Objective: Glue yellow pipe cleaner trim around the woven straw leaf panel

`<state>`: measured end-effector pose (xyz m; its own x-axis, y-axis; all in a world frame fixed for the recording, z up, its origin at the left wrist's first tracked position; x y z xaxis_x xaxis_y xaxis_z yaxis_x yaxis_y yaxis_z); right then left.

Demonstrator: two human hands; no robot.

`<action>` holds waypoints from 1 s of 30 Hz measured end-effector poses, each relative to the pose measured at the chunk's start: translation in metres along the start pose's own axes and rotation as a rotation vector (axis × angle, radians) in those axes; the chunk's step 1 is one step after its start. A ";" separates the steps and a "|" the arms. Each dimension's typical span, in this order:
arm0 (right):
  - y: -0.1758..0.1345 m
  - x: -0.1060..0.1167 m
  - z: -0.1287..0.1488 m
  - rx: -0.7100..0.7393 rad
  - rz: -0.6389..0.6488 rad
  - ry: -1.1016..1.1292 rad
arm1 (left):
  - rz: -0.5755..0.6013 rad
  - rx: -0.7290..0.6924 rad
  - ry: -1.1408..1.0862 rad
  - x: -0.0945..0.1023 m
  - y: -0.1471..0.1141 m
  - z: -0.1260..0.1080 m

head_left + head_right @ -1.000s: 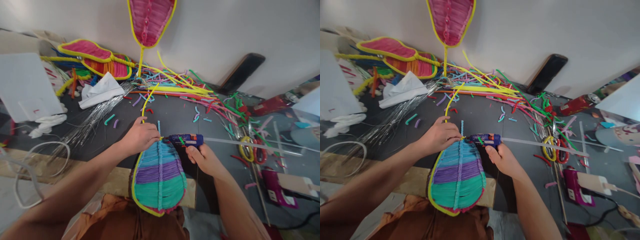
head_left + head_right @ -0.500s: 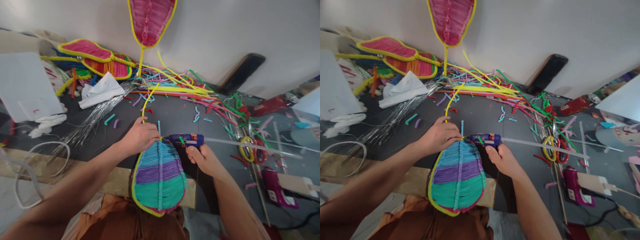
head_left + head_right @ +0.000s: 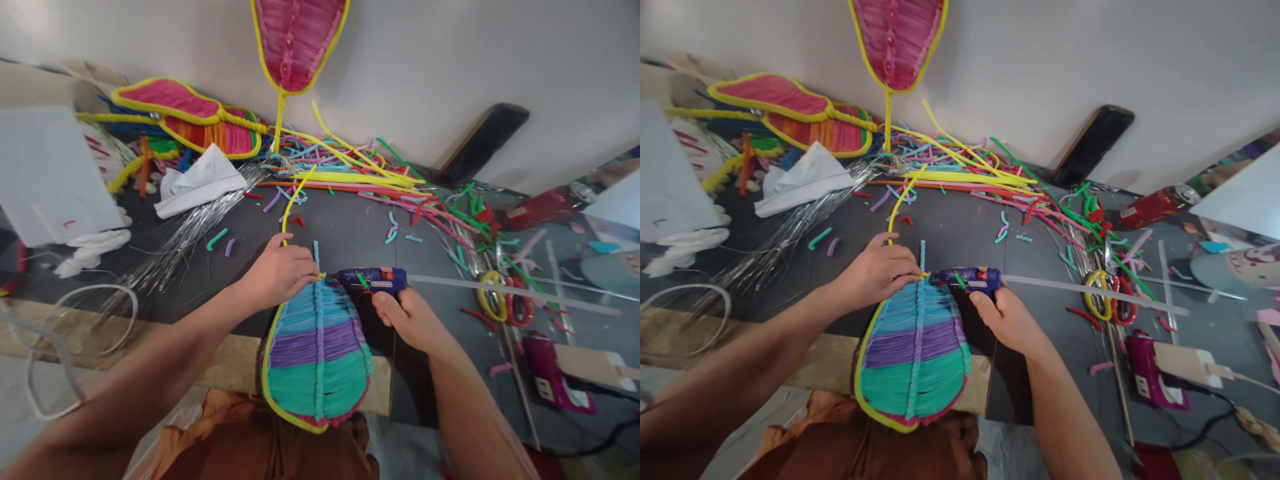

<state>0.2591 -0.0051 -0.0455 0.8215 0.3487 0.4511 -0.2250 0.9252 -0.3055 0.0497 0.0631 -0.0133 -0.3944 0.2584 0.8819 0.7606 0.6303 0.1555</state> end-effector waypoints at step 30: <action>-0.030 0.046 0.095 0.573 -0.709 -0.626 | -0.493 -0.073 -0.124 0.047 -0.011 -0.025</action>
<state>0.2540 -0.0025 0.0646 0.4867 -0.4234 0.7641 -0.1506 0.8209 0.5508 0.0357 0.0497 0.0377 -0.7699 0.0307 0.6374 0.5010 0.6477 0.5740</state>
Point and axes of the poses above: each hand's wrist, its own y-axis towards the middle knuckle, its own x-axis out of the back of the hand, z = x × y, the point moved 6 cm from there along y, towards the middle knuckle, and after that the axes turned 2 degrees about z, right-handed, at the moved point
